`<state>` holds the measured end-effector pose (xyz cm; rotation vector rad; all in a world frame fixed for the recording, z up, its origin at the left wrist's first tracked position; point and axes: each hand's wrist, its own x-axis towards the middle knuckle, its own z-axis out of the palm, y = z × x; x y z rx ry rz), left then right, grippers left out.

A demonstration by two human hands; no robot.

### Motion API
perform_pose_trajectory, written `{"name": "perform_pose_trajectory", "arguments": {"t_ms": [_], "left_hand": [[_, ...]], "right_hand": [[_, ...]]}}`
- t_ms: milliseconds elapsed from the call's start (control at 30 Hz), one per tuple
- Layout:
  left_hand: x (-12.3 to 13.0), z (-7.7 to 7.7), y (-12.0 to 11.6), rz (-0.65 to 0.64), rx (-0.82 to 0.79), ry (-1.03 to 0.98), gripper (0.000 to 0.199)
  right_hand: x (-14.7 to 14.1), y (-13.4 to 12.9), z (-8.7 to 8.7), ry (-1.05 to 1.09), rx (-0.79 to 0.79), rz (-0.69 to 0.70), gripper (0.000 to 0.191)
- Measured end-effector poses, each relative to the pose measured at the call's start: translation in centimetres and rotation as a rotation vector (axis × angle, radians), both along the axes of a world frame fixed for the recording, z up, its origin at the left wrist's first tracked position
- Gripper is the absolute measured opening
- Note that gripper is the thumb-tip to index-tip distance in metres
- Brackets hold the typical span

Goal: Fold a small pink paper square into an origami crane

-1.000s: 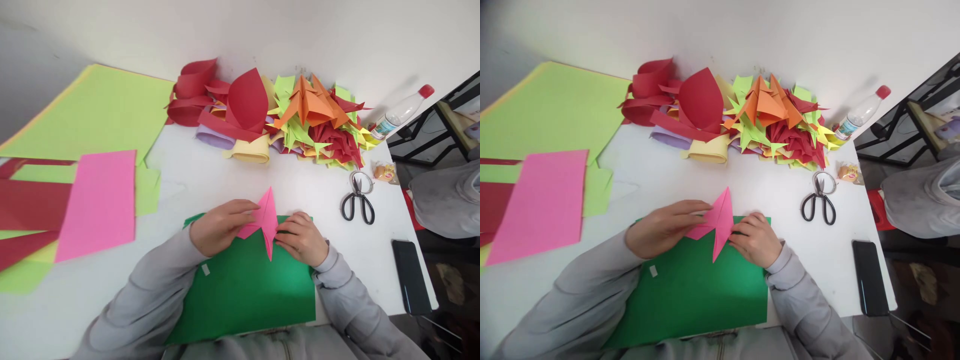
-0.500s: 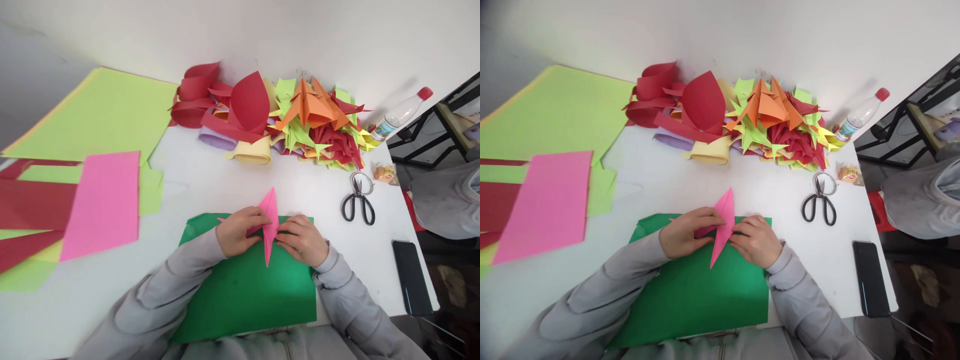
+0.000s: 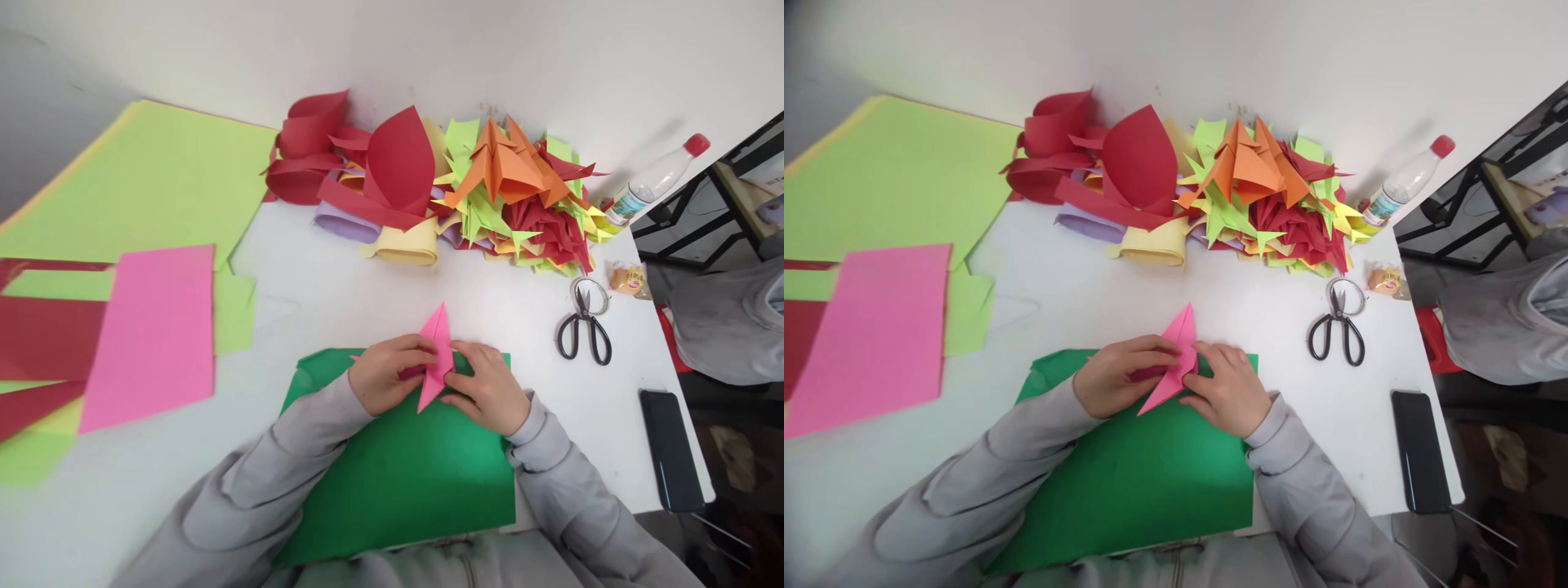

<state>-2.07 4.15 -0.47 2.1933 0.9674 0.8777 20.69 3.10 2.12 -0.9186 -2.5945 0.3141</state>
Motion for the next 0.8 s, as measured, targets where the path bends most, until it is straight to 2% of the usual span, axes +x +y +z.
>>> {"name": "perform_pose_trajectory", "arguments": {"t_ms": [167, 267, 367, 533, 667, 800], "left_hand": [[0.0, 0.2, -0.1, -0.021, -0.001, 0.043, 0.021], [0.1, -0.1, -0.2, -0.037, 0.003, 0.029, 0.021], [0.1, -0.2, 0.0, -0.071, 0.071, -0.009, 0.023], [-0.4, 0.4, 0.3, -0.082, 0.047, 0.046, 0.022], [-0.6, 0.8, 0.4, -0.071, 0.069, 0.025, 0.022], [-0.5, 1.1, 0.1, -0.031, 0.013, 0.008, 0.021]], "right_hand": [[-0.1, 0.0, 0.1, -0.010, 0.042, 0.067, 0.018], [-0.1, -0.1, 0.1, 0.018, 0.051, 0.059, 0.018], [0.0, -0.2, 0.0, 0.070, 0.053, 0.046, 0.017], [0.1, -0.2, -0.3, 0.152, 0.029, 0.076, 0.015], [-0.1, -0.2, -0.3, 0.192, -0.025, 0.022, 0.017], [-0.3, -0.2, -0.2, 0.267, -0.112, -0.029, 0.022]]}}
